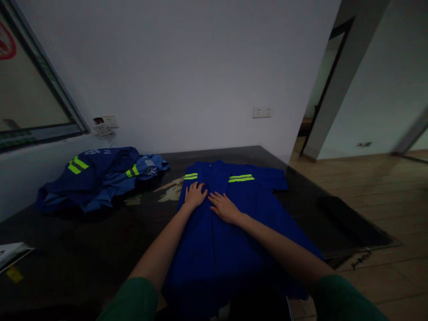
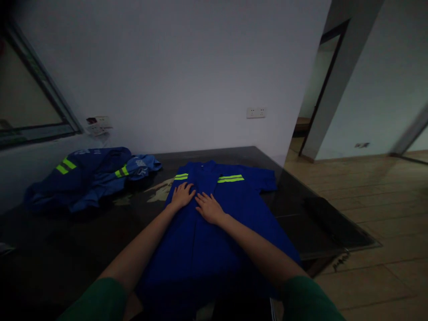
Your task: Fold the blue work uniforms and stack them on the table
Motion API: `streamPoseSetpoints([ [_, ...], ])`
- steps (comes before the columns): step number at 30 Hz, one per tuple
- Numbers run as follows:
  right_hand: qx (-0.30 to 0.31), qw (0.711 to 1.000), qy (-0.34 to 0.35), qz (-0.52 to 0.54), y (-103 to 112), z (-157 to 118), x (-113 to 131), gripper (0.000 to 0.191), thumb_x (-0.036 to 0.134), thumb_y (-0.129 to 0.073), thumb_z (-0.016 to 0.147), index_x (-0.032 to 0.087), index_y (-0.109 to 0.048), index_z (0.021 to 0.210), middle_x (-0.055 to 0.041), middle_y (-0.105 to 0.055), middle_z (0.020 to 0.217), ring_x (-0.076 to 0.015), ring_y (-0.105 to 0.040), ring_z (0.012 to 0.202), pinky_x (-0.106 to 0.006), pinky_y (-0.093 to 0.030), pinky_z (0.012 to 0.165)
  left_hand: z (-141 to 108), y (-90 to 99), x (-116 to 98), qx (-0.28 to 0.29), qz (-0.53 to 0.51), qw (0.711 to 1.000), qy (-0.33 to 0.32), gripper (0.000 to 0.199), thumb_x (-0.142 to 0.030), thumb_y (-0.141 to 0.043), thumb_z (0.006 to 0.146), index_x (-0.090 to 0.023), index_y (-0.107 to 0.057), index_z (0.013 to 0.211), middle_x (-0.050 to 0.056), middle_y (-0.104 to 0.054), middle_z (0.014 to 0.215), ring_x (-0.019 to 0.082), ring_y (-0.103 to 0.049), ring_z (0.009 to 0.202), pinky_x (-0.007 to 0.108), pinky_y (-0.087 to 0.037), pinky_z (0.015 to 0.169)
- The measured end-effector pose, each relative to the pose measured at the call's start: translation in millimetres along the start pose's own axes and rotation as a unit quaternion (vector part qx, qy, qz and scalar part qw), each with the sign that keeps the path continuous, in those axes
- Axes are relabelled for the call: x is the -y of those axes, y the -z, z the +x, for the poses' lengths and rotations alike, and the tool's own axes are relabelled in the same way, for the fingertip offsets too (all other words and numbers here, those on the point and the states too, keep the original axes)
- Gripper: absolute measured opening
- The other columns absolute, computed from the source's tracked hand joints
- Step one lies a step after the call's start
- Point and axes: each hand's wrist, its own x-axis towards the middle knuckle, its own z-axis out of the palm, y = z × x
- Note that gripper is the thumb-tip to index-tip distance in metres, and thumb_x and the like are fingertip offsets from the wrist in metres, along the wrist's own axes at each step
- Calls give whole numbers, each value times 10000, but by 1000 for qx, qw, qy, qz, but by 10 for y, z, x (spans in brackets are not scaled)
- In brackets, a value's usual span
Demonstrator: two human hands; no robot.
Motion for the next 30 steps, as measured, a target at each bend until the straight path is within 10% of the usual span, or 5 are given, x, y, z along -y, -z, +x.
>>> streamPoseSetpoints([
  [7, 22, 998, -7, 61, 371, -435, 85, 510, 288, -543, 906, 169, -467, 1395, -121, -254, 1554, -307, -187, 1440, -555, -237, 1130, 124, -60, 41, 90, 20, 996, 4, 592, -535, -249, 938, -293, -316, 1474, 71, -239, 1569, 302, -189, 1445, 590, -167, 1127],
  [12, -44, 967, -87, 237, 955, -1705, 75, 367, 366, -532, 903, 189, -635, 1208, -103, -618, 1276, -231, -558, 1195, -400, -413, 1046, 92, -61, 16, 91, 43, 995, 7, 618, -532, -196, 942, -281, -245, 1505, 54, -193, 1581, 293, -163, 1452, 573, -150, 1139],
  [18, -36, 889, -343, 303, 1108, -3200, -371, 433, 542, -493, 837, 171, -714, 803, -70, -686, 705, -177, -630, 569, -236, -453, 429, 153, 206, -167, 56, 66, 996, -28, 489, -413, -428, 919, -148, -525, 1318, 199, -475, 1413, 402, -415, 1306, 643, -261, 1045],
  [24, -139, 851, -415, 289, 563, -3398, -442, 391, 502, -562, 768, 194, -729, 942, -110, -738, 922, -245, -688, 808, -321, -557, 648, 386, 361, -1322, -33, 42, 987, -150, 329, -269, -385, 940, -110, -605, 1126, 181, -586, 1213, 306, -527, 1171, 507, -270, 1093],
  [30, -294, 782, -436, 335, 108, -3228, -257, 424, 516, -598, 764, 184, -666, 1020, -127, -716, 1029, -265, -679, 938, -359, -564, 775, 242, -122, -2701, 39, -47, 924, -376, 302, -303, -468, 912, -226, -670, 1123, 108, -485, 1394, 269, -422, 1305, 459, -286, 1110],
])
